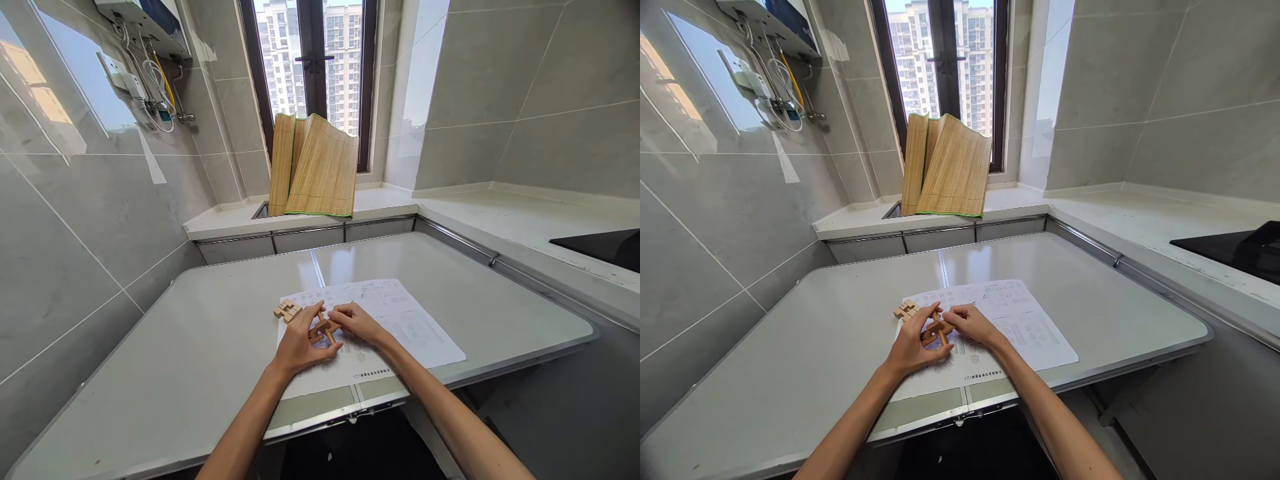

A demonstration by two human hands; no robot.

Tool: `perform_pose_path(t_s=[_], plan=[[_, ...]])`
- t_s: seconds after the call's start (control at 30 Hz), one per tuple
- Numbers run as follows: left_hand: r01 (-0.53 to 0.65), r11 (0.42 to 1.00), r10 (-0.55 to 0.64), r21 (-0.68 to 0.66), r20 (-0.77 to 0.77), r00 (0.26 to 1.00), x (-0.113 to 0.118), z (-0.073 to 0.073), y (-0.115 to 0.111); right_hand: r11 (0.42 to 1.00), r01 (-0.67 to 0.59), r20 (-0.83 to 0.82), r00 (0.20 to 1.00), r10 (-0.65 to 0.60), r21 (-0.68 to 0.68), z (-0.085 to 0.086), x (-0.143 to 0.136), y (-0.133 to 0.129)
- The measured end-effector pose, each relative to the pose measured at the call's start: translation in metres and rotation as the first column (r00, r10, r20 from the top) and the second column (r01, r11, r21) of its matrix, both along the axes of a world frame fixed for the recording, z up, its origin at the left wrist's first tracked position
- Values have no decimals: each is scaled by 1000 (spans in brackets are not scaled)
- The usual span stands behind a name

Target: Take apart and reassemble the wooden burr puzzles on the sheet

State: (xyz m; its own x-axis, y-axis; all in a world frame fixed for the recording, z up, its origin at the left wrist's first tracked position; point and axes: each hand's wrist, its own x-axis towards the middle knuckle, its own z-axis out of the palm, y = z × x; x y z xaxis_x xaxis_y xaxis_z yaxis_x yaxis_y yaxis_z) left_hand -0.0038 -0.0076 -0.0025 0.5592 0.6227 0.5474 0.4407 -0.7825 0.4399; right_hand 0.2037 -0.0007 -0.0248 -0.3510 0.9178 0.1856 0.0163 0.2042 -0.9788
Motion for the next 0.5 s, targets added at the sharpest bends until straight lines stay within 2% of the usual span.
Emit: perform_pose_path(t_s=[0.13, 0.33, 0.5], plan=[[-44, 997, 47, -63, 48, 998, 1, 2, 0, 998, -21, -5, 1000, 20, -52, 2, -1, -1], [-59, 991, 71, -124, 93, 993, 1, 3, 0, 994, -70, -138, 989, 59, -79, 5, 1, 0], [36, 960, 24, -276, 210, 977, 3, 5, -3, 977, -153, -201, 972, 122, -146, -5, 3, 4]])
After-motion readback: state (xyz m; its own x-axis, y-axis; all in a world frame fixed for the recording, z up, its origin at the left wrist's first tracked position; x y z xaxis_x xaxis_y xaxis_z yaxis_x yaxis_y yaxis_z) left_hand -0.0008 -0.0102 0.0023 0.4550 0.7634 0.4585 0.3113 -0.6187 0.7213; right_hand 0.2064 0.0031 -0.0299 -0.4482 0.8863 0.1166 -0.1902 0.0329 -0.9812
